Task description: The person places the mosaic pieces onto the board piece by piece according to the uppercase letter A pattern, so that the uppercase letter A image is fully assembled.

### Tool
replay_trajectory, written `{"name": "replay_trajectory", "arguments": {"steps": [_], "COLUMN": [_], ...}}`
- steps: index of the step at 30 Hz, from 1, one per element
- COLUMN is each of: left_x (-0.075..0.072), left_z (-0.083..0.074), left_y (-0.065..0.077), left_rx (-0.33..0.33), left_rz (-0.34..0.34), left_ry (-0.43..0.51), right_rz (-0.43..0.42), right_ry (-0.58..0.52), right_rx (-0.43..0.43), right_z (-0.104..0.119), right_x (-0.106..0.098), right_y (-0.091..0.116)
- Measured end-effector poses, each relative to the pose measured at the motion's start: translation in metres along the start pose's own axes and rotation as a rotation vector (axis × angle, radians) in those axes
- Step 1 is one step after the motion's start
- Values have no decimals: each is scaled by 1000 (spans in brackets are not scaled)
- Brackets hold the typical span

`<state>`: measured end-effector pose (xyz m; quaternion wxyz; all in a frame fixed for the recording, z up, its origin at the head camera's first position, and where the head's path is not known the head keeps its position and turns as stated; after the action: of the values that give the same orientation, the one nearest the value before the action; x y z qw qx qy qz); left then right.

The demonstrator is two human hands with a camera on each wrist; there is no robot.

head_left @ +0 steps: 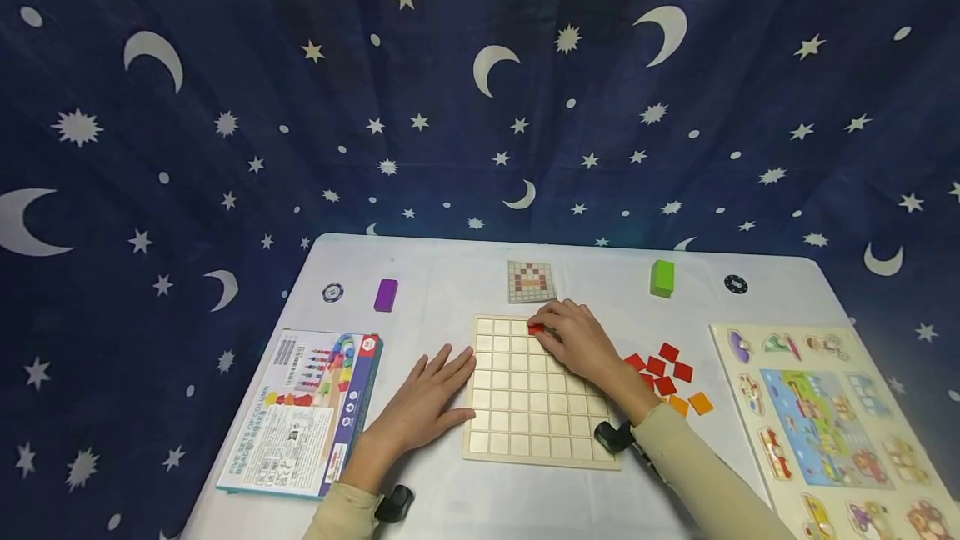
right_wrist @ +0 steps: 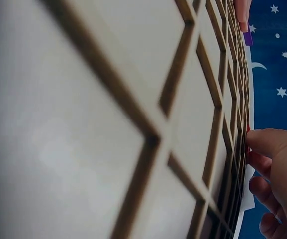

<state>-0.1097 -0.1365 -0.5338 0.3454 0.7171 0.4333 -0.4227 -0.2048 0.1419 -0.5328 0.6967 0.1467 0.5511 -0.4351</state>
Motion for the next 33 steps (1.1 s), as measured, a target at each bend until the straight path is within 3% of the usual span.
{"name": "replay_trajectory", "arguments": {"steps": [4, 8, 15, 21, 26, 33], "left_x": [2, 1, -3, -4, -3, 0], "left_z": [0, -1, 0, 6, 6, 2], "left_y": [-1, -1, -2, 2, 2, -1], "left_rx": [-1, -10, -13, -35, -29, -10], "left_rz": [-2, 6, 14, 12, 11, 22], "left_ry": [7, 13, -7, -19, 2, 24], "right_rz": [10, -20, -117, -74, -41, -36], "right_ry": [-2, -27, 33, 115, 135, 162], "right_rx": [18, 49, 183, 356, 435, 458], "right_z": [1, -6, -48, -76, -84, -84], "right_x": [-4, -20, -60, -81, -82, -83], "right_y": [1, 14, 76, 119, 132, 141]}}
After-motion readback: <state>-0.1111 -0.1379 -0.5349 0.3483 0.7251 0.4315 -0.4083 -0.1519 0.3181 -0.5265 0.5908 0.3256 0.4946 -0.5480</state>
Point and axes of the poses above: each hand's wrist, its own y-axis away from the middle knuckle, its own x-axis out of the palm, z = x × y, the point moved 3 cm from there along -y, towards the middle knuckle, and after that the axes turned 10 degrees about -x, right-handed, at the moved point
